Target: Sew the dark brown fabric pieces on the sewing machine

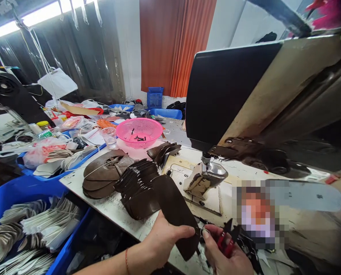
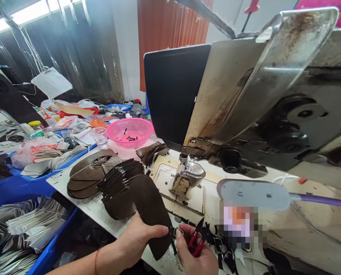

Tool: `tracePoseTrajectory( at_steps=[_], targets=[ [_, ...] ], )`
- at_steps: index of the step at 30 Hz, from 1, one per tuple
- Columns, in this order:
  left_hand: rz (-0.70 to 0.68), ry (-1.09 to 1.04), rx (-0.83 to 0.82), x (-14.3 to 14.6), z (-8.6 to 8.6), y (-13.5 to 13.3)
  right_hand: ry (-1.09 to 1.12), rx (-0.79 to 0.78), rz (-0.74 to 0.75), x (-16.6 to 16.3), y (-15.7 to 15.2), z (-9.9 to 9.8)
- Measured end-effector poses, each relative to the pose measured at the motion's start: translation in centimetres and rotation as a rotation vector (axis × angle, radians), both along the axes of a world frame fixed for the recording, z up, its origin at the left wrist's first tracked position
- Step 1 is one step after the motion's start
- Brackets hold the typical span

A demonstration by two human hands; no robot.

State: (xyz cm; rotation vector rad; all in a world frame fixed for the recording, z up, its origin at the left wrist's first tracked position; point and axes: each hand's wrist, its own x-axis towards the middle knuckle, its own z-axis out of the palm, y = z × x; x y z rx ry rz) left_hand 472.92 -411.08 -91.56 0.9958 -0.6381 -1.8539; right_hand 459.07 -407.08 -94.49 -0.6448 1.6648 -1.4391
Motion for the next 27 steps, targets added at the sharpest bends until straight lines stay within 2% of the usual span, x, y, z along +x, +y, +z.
tracePoseTrajectory(
  at_steps=[12, 20, 27],
  targets=[
    [-0.019, -0.041, -0.046, 0.0, 0.2, -0.1, -0.098, 0.0, 0.008, 0.4, -0.1, 0.5],
    [-0.039, -0.059, -0.036, -0.2, 0.4, -0.6, -0.331, 0.06, 0.008, 0.3, -0.4, 0.7],
    [-0.046, -0.101, -0.069, -0.1, 0.7, -1.5, -0.291, 0.049, 0.069, -0.7, -1.1, -0.1]
  ],
)
